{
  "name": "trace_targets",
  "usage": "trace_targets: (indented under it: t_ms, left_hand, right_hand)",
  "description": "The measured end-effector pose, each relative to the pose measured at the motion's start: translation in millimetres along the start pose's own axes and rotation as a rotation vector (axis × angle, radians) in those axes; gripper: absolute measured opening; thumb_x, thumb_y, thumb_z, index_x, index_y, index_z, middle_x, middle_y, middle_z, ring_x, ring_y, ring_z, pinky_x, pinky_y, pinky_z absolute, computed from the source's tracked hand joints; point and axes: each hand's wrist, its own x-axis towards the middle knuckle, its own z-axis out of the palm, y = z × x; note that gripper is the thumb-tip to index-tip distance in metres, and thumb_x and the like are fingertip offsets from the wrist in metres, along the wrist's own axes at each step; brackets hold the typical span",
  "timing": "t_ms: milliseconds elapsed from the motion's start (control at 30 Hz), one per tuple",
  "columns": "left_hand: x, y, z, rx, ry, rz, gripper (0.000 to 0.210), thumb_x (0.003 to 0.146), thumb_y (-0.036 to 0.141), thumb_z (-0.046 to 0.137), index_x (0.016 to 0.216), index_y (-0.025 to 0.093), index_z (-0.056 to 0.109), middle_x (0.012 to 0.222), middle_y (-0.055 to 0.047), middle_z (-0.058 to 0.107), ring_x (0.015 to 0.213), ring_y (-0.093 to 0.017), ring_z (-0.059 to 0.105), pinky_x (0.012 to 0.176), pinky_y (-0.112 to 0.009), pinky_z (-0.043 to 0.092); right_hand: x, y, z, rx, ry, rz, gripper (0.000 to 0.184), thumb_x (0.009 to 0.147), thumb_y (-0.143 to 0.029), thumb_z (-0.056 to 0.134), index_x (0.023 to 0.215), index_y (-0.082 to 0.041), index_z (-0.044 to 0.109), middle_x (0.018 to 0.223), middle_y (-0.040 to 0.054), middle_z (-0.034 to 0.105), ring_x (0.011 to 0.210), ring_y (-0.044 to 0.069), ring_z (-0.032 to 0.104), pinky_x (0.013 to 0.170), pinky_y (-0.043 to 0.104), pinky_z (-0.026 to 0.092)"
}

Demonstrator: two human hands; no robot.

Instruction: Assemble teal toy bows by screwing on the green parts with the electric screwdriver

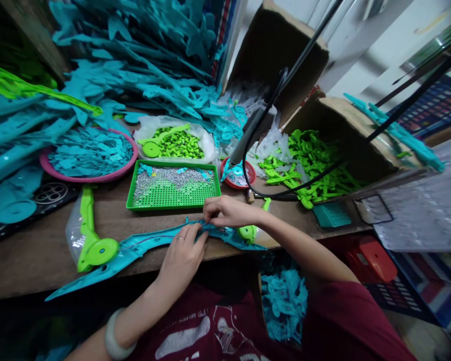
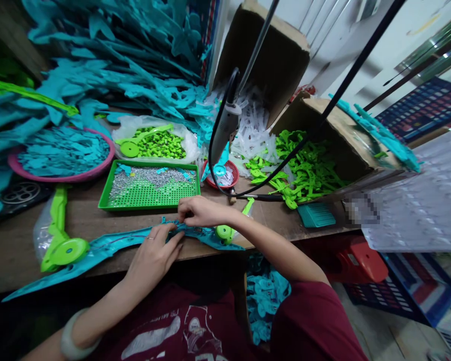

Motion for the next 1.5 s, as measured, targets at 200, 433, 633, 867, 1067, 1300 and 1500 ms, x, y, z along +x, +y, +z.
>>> trace_targets:
  t_ms: [200, 433, 633, 867, 1067, 1300, 1500]
  left_hand:
    - [-12, 8, 5.4, 0.018, 0.105, -0.057, 0.028, 0.094, 0.011, 0.056, 0.121, 0.011, 0.064, 0.124, -0.018, 0.062, 0.111, -0.031, 0.060, 0.094, -0.047, 0.054]
    - [-17, 9, 3.6, -0.025, 0.111, -0.054, 0.031, 0.094, 0.012, 0.059, 0.124, 0.007, 0.061, 0.118, -0.016, 0.068, 0.113, -0.030, 0.061, 0.099, -0.046, 0.051]
    - [-16, 10, -0.9, -0.034, 0.079, -0.128, 0.021, 0.096, 0.015, 0.056, 0.113, 0.006, 0.065, 0.111, -0.016, 0.066, 0.113, -0.030, 0.058, 0.095, -0.044, 0.054]
    - [-14, 6, -6.1, -0.020, 0.028, -0.139, 0.022, 0.097, 0.022, 0.054, 0.109, 0.008, 0.067, 0.110, -0.017, 0.064, 0.112, -0.031, 0.058, 0.090, -0.045, 0.056]
    - [-18, 5, -4.5, 0.087, 0.061, -0.068, 0.023, 0.097, 0.020, 0.055, 0.109, 0.006, 0.069, 0.109, -0.016, 0.068, 0.107, -0.030, 0.061, 0.089, -0.043, 0.055]
    - [-19, 0, 3.3, 0.070, 0.194, 0.017, 0.014, 0.095, 0.013, 0.059, 0.098, 0.006, 0.071, 0.099, -0.012, 0.073, 0.101, -0.026, 0.066, 0.086, -0.037, 0.055]
    - [-19, 4, 1.4, 0.063, 0.147, -0.050, 0.018, 0.097, 0.012, 0.053, 0.097, 0.009, 0.071, 0.099, -0.011, 0.074, 0.102, -0.026, 0.067, 0.086, -0.038, 0.055]
  right_hand:
    - [-5, 5, 10, -0.076, 0.027, -0.067, 0.026, 0.077, 0.006, 0.051, 0.087, -0.015, 0.062, 0.088, 0.0026, 0.057, 0.086, 0.016, 0.055, 0.080, 0.027, 0.046]
    - [-10, 10, 34, -0.533, 0.066, -0.079, 0.016, 0.095, -0.006, 0.045, 0.101, -0.011, 0.059, 0.123, 0.0167, 0.053, 0.091, 0.018, 0.055, 0.078, 0.029, 0.050]
    - [-10, 12, 41, -0.598, 0.139, -0.120, 0.017, 0.099, -0.013, 0.045, 0.094, -0.014, 0.061, 0.105, 0.0134, 0.059, 0.091, 0.019, 0.056, 0.077, 0.031, 0.051]
    - [-18, 3, 32, -0.224, 0.127, -0.212, 0.017, 0.098, -0.013, 0.048, 0.106, -0.015, 0.063, 0.099, 0.0084, 0.060, 0.094, 0.017, 0.059, 0.083, 0.029, 0.052]
    - [-16, -9, 39, -0.691, 0.085, -0.030, 0.023, 0.100, -0.009, 0.039, 0.103, -0.010, 0.061, 0.115, 0.0174, 0.057, 0.087, 0.020, 0.056, 0.074, 0.033, 0.050]
    - [-7, -4, 51, -0.532, 0.244, -0.061, 0.013, 0.099, -0.013, 0.048, 0.090, -0.015, 0.058, 0.101, 0.0103, 0.054, 0.085, 0.017, 0.052, 0.072, 0.028, 0.046]
    - [-18, -13, 40, -0.669, 0.062, -0.074, 0.013, 0.098, -0.011, 0.049, 0.092, -0.014, 0.059, 0.101, 0.0116, 0.057, 0.091, 0.020, 0.055, 0.077, 0.031, 0.049]
